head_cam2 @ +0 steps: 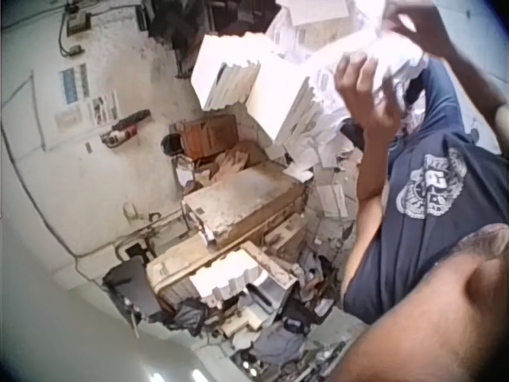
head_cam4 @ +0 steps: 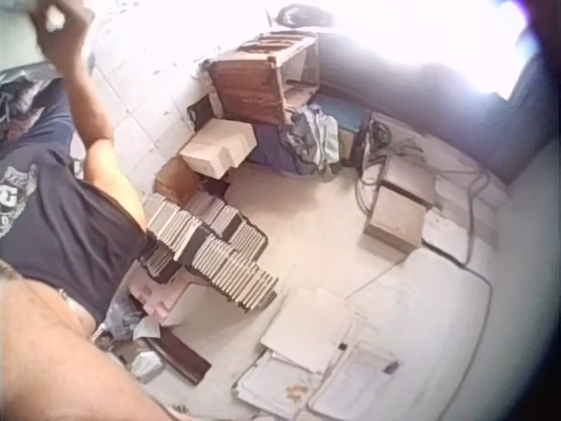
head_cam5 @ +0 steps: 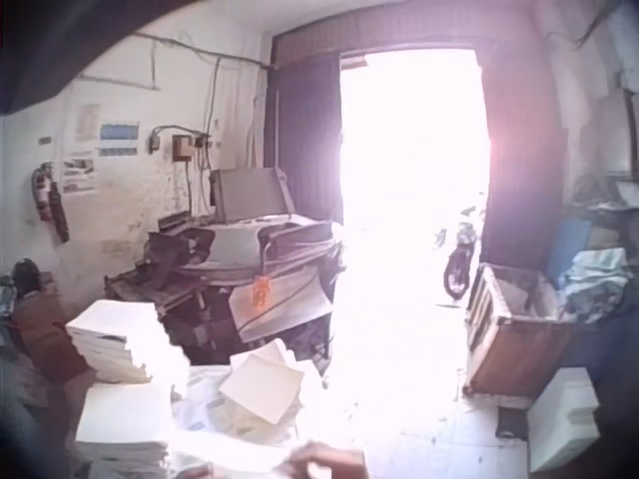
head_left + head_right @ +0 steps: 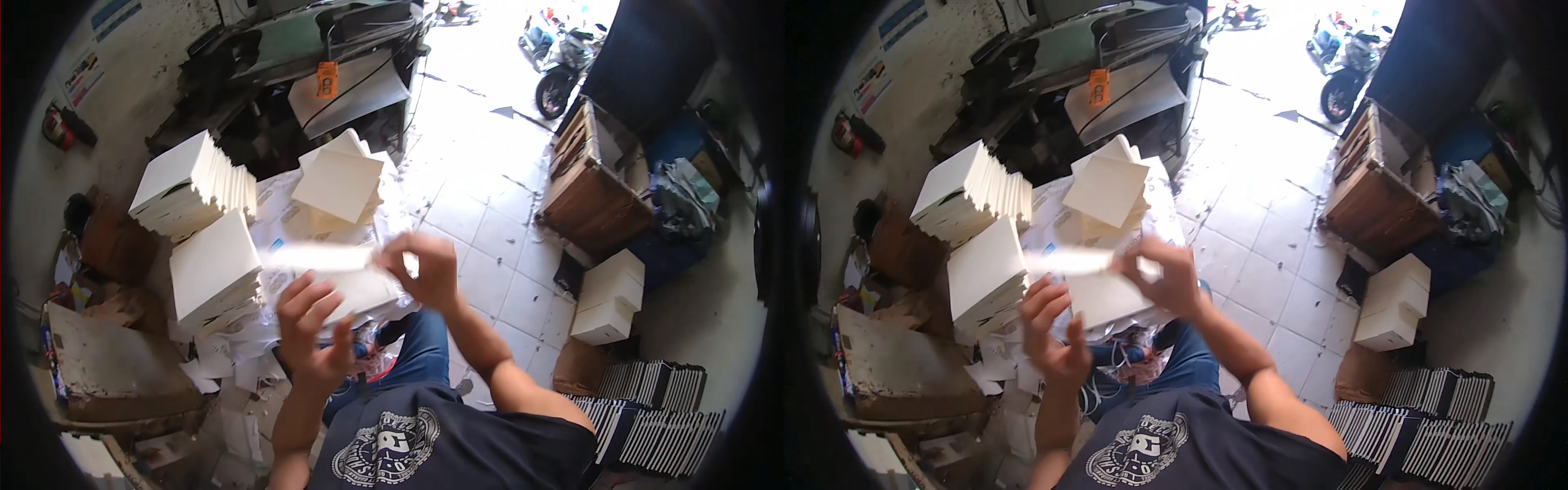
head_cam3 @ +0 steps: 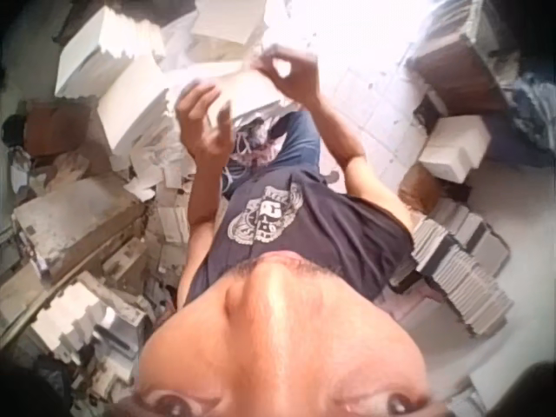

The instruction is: The person aligns and stacks white cardboard folders by hand on the floor, then carries the large stack across the cluttered workshop floor.

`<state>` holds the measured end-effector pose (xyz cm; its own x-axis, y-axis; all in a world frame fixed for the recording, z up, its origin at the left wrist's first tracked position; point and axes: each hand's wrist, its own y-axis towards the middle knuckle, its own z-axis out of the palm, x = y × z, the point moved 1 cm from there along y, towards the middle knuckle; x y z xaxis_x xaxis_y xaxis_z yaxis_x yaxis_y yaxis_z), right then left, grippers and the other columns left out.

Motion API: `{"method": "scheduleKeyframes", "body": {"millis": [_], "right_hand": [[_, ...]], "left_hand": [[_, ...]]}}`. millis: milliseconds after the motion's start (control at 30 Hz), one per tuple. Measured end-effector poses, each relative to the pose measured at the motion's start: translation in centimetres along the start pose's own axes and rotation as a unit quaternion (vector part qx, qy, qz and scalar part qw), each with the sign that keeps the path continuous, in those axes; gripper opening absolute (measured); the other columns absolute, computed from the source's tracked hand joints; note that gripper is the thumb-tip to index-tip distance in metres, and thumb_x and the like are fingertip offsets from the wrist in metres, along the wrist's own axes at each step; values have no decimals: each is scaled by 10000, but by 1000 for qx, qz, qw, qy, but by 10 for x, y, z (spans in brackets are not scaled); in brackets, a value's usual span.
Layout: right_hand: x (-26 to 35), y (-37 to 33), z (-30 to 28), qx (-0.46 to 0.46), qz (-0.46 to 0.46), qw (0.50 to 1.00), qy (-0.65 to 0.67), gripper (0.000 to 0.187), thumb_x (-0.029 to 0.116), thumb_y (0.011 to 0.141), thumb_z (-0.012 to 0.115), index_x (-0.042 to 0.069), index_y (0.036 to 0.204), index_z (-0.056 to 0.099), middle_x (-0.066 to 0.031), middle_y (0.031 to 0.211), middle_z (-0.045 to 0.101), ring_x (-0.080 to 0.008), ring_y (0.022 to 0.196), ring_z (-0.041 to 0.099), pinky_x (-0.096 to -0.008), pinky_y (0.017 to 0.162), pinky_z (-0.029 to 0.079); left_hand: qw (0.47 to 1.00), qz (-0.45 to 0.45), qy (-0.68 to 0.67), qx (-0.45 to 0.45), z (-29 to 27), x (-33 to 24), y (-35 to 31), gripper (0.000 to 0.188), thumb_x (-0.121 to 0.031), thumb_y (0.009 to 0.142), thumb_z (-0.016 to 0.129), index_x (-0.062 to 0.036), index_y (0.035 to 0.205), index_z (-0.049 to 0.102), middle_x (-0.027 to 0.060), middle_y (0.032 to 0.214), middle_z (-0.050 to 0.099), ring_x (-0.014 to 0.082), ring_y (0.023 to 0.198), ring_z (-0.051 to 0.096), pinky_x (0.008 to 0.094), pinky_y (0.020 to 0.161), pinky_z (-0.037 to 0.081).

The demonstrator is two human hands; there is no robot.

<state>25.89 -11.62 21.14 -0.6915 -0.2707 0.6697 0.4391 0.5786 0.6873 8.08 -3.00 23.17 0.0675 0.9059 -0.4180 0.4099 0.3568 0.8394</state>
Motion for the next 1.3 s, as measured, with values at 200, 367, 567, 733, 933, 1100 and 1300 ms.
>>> {"method": "scheduleKeyframes", "body": {"millis": [200,367,567,733,933,1100,1300], "right_hand": [[21,-104,19,-47,273,947,161,126,87,924,674,-18,992,692,-57,872,705,-62,807,618,-247,649,495],[4,-136,59,41,337,938,64,177,53,934,641,-19,1093,669,-72,889,706,-67,820,620,-237,711,515],[-10,-146,84,105,355,915,158,70,34,920,633,-25,947,660,-29,793,673,-59,790,633,-226,711,511],[-11,-146,84,147,416,864,242,130,85,949,642,-31,897,670,25,765,612,-36,725,525,-206,639,429],[-31,-105,-46,144,303,939,-71,181,-73,847,617,-32,992,717,-64,860,717,-119,788,654,-255,735,517],[-17,-73,-113,-19,118,984,129,285,188,879,715,-51,1025,662,-84,842,653,-147,839,608,-282,845,468],[-116,-106,-25,-62,314,943,90,184,54,957,615,-26,1120,642,-72,922,691,-104,871,606,-238,797,473]], "left_hand": [[986,-75,-15,150,44,25,-56,85,-137,898,674,-71,943,644,55,812,643,249,736,609,379,724,409],[988,-126,30,78,39,49,-128,132,-132,861,725,-82,969,667,35,821,653,231,751,623,361,720,402],[984,-177,15,32,19,40,-153,172,-103,859,727,-58,1013,665,77,910,664,249,807,641,365,729,436],[986,-166,10,20,16,39,-163,188,-71,833,747,-128,999,678,57,1002,656,252,985,586,342,756,437],[953,-151,-101,242,-19,38,-215,143,-161,786,778,-100,875,684,31,858,672,214,867,623,372,813,429],[824,-261,-74,497,-40,87,-288,179,-303,789,764,-131,837,772,61,950,693,245,1007,600,408,882,433],[909,-406,47,83,-23,128,-219,220,-180,841,742,15,931,696,121,910,677,202,641,615,299,566,485]]}}
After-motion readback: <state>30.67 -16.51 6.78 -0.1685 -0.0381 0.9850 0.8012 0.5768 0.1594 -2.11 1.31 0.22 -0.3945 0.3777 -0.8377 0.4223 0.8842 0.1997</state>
